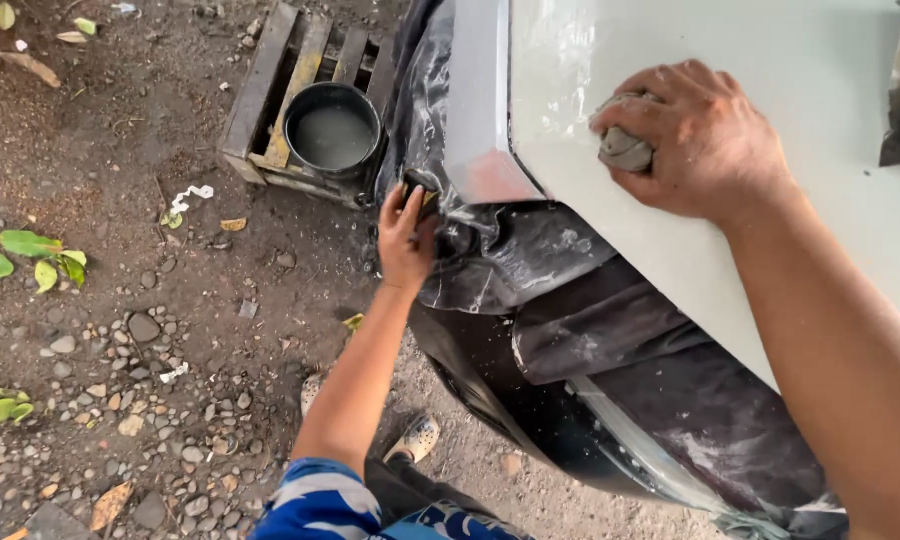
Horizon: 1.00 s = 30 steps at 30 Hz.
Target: Wet sanding the corner of a white car bumper using sandpaper and water.
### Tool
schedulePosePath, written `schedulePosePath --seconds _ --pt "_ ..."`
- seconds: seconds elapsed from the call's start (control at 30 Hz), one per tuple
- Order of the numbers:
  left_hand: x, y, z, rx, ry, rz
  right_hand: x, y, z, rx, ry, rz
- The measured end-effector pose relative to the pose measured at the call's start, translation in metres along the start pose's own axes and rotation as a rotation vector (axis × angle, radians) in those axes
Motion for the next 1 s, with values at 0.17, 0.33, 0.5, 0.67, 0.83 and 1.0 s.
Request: schedulePosePath --seconds 0.17,0.33,0.5,0.67,0.83,1.0 --pt "-0.109 0.002 0.011 -0.019 -0.234 -0.267 0.003 -0.003 0.001 -0.032 0.043 0.013" --pt "-0.071 0.006 0.015 -0.005 -0.236 -0.21 0.003 -0.007 0.005 -0.033 0.032 0.007" --pt "-0.067 0.003 0.018 -0.043 -0.178 -0.477 0.001 -0.003 0.003 -0.05 0.042 0.006" --pt "-0.047 0.017 0.009 0.011 -0.144 -0.416 0.002 -0.009 0.011 0.002 -0.059 0.015" --pt "-0.013 0.016 -0.005 0.077 -0.065 -0.549 0.003 -0.005 0.005 -0.007 -0.06 0.024" --pt "-0.023 0.008 0.026 0.007 -0.264 -0.438 0.004 -0.005 0.004 -0.001 -0.029 0.067"
Point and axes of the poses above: each hand's wrist, its own y-axis towards the middle knuckle, its own z-axis out of the palm, x = y × z, the point moved 2 cm from there along y, towards the middle knuckle, and after that the axes turned 10 degrees about -z, right-handed, at the moved point
